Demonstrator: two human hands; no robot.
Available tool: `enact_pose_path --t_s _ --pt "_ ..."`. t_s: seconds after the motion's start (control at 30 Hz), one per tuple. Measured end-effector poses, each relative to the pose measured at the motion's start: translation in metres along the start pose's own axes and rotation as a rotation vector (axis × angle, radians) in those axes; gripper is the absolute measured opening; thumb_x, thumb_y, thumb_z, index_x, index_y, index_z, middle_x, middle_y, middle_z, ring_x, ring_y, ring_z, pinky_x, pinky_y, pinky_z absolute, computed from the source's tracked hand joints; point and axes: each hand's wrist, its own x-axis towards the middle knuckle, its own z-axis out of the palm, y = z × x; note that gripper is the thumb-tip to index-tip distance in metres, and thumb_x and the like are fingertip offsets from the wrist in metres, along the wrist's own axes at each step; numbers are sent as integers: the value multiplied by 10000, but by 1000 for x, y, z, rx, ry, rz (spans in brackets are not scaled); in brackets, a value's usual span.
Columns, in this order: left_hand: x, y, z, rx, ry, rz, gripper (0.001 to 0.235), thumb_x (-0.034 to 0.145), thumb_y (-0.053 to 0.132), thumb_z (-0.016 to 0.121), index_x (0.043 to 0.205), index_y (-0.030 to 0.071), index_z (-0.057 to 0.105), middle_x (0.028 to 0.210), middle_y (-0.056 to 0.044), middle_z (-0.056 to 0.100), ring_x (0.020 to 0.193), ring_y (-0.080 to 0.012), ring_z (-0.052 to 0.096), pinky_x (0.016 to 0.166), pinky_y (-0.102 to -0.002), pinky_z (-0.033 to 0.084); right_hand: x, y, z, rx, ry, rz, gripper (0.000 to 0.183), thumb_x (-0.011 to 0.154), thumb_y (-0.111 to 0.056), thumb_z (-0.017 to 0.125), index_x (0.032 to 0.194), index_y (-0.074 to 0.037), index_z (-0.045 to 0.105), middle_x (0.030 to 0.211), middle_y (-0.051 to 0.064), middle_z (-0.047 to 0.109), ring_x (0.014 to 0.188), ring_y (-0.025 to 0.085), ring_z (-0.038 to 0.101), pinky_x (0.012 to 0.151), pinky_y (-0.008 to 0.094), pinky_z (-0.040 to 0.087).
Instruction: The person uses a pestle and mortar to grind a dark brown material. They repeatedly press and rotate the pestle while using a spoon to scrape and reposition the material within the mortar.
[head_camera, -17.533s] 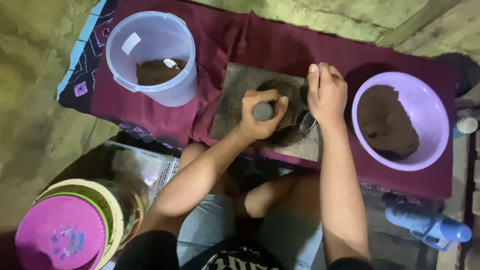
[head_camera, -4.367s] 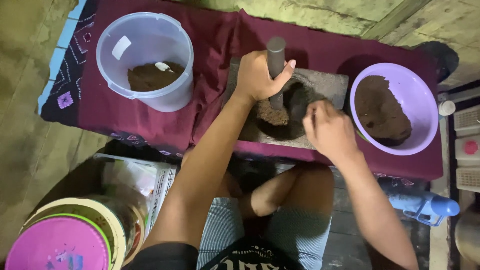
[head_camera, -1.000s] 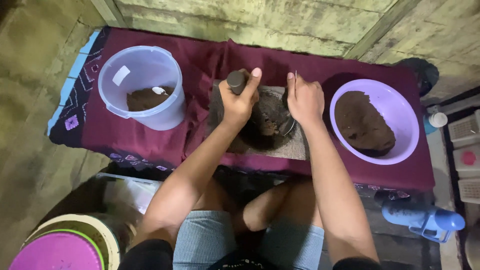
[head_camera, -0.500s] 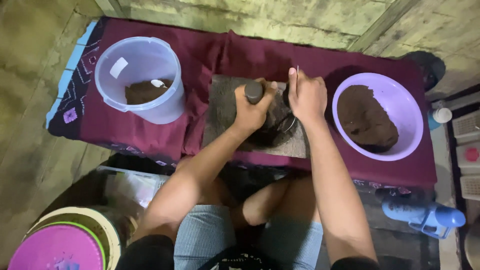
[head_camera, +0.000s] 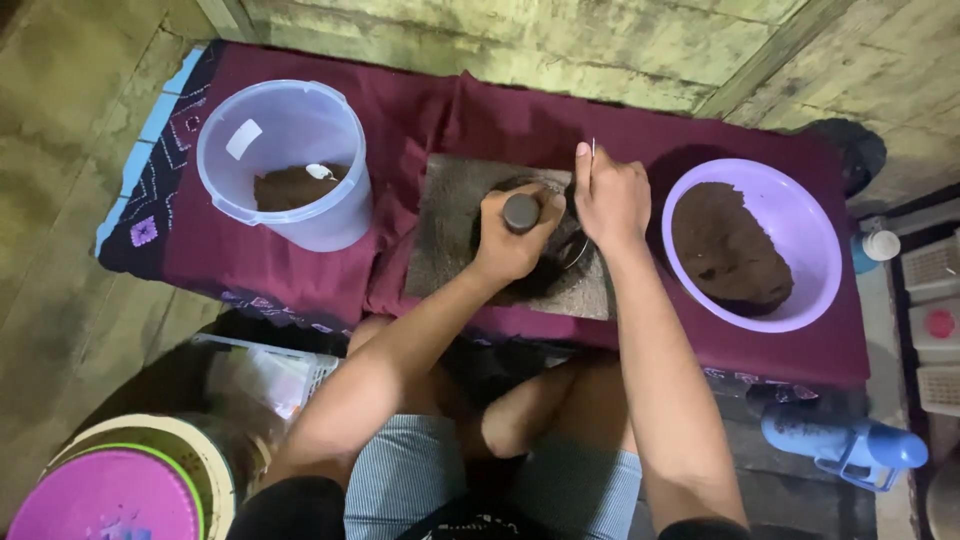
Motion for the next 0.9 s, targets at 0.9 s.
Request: enact_pose_path --t_s 0.9 --pt "39 69 17 164 -31 217 296 877 -109 571 625 45 547 448 -65 423 448 -107 318 430 -239 337 7 -5 -6 28 -44 13 540 1178 -364 362 748 -99 553 514 164 601 611 420 685 795 479 506"
